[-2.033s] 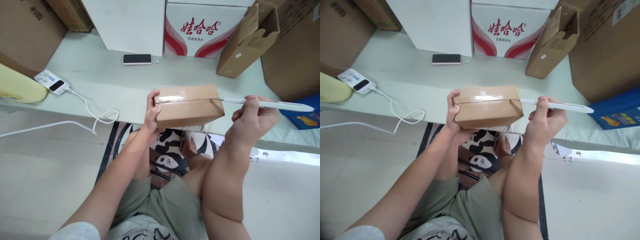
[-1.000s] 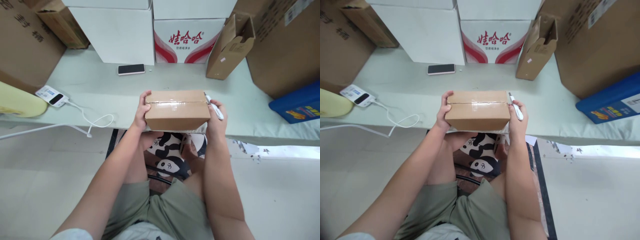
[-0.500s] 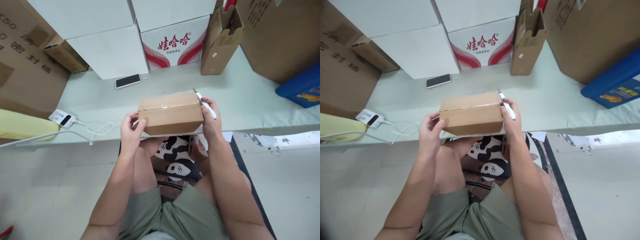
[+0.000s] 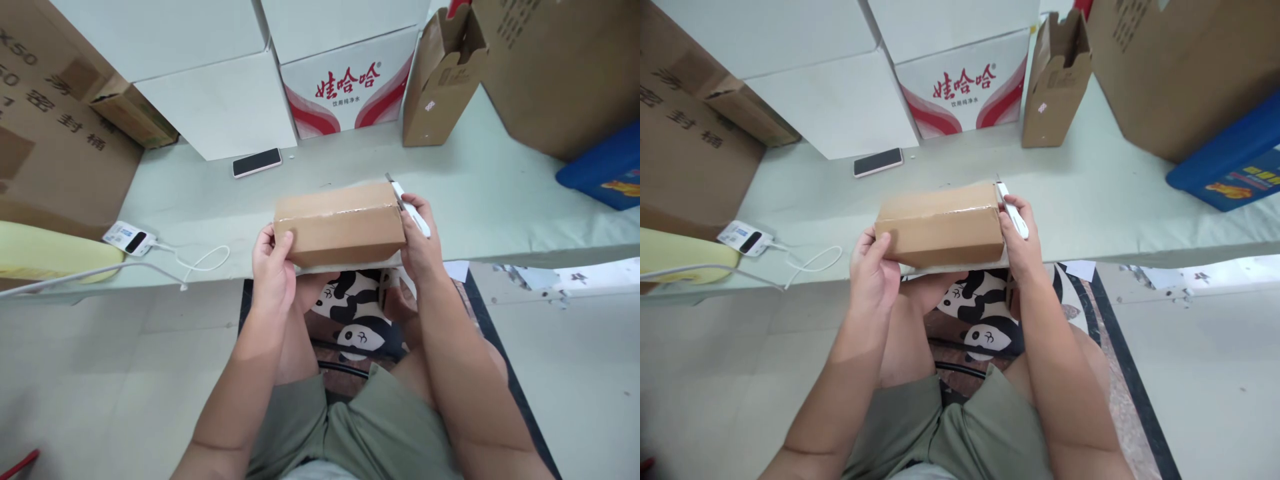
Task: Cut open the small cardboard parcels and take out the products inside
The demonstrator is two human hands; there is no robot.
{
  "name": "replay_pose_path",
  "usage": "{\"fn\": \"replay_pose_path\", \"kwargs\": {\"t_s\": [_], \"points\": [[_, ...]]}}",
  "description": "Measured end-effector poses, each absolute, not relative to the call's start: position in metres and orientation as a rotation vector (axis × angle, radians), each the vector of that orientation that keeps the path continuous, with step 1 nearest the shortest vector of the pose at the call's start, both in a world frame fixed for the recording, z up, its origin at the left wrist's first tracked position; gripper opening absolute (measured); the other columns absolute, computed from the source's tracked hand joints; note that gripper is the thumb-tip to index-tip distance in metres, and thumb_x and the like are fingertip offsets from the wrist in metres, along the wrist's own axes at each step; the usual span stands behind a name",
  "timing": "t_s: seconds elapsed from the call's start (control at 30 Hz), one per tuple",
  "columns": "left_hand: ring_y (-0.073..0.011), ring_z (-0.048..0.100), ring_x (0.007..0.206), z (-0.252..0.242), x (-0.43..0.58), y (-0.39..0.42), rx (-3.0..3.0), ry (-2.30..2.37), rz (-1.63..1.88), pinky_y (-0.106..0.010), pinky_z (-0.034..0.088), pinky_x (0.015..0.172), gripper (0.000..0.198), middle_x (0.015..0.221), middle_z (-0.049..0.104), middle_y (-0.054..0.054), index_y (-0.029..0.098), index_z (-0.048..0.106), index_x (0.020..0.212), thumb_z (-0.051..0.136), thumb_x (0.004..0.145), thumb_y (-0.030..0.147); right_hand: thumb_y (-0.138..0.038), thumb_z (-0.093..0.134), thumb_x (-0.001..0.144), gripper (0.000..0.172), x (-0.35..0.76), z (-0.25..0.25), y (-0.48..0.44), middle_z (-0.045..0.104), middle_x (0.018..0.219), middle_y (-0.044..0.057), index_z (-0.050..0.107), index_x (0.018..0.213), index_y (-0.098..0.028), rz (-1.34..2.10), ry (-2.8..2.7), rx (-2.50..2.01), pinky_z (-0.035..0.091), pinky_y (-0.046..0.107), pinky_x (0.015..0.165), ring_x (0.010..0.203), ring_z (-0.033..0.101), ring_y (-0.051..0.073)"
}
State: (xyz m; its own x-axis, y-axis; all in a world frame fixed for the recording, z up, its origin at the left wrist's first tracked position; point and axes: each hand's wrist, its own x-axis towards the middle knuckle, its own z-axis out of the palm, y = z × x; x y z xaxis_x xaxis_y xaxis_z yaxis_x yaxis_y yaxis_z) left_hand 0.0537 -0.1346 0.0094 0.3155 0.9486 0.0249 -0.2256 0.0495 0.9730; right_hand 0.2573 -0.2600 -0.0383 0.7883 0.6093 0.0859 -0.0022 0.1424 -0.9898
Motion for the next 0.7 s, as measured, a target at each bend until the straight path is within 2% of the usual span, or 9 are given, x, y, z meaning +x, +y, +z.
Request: {"fn": "replay_pose_path", "kwargs": {"t_s": [0.27,0.43,0.57,0.7], "points": [[-0.0227,0.061,0.121,-0.003,0.051,-0.132,1.172,0.741,1.140,-0.038,0.051,0.107,0.036,0.125,0.066,-0.003,0.026,0.065,0.091,0.086,0.074,0.049,-0.067,0.064,0.085,0.058,0.256,-0.040,-0.258,0.064,0.130,0.005,0.049,0.129,-0.032,0.498,-0.598,-1.299,0.056,0.042,0.103,0.119,0.066,0.022],[-0.0257,0.052,0.138,-0.005,0.044,-0.129,1.277,0.750,1.097,-0.038,0.047,0.119,0.040,0.135,0.058,-0.006,0.026,0.074,0.099,0.089,0.072,0.050,-0.071,0.067,0.081,0.065,0.256,-0.041,-0.262,0.062,0.133,0.006,0.047,0.130,-0.032,0.530,-0.626,-1.266,0.053,0.048,0.109,0.124,0.065,0.025],[-0.0273,0.048,0.142,-0.014,0.037,-0.127,1.315,0.739,1.089,-0.040,0.047,0.121,0.050,0.135,0.055,-0.007,0.026,0.075,0.102,0.093,0.066,0.055,-0.063,0.073,0.077,0.063,0.253,-0.037,-0.266,0.064,0.127,0.005,0.050,0.126,-0.031,0.544,-0.596,-1.227,0.056,0.042,0.102,0.117,0.067,0.022],[-0.0271,0.049,0.142,-0.029,0.032,-0.130,1.350,0.707,1.130,-0.039,0.049,0.119,0.053,0.138,0.054,-0.006,0.029,0.073,0.106,0.090,0.067,0.060,-0.042,0.076,0.076,0.046,0.252,-0.024,-0.263,0.067,0.102,0.000,0.054,0.113,-0.027,0.353,-0.493,-1.292,0.056,0.032,0.085,0.095,0.069,0.016]]}}
